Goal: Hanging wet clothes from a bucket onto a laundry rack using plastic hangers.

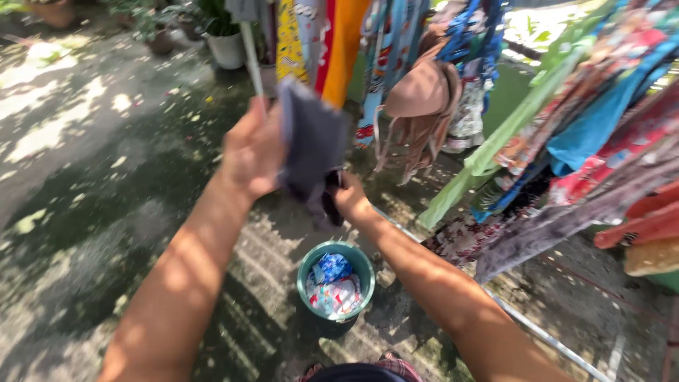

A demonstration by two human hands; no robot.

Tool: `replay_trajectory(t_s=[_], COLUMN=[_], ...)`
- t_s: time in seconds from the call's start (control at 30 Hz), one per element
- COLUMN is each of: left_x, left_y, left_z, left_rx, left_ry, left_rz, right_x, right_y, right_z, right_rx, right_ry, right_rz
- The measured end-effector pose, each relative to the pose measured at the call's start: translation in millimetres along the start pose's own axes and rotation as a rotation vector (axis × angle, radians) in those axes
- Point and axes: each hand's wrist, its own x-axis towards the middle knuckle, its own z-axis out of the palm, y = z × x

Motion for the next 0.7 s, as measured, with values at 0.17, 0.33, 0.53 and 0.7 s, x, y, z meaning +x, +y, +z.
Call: replay_trajectory(t_s=[0.17,0.33,0.53,0.7], left_x=[-42,-46,28,76], left_y=[-29,-111,-172,-191], left_z=[-101,-158,-141,-111], left_rx=[0.078,1.403,0.600,0.439], left_ry=[0.377,0.583,0.371,0.458], left_rz=[-0.282,-0.846,-0.350,-0.705], right_x=[-14,-46,-35,-28], right_y=[-71,-152,-142,-124], right_z=[-31,3,-21,-84], right_rx=[-0.334,-0.854,-1.106,-0.851], right_ry=[-0.024,0.072,0.251,0.271], right_rz=[0.066,-0.423,-0.333,0.039])
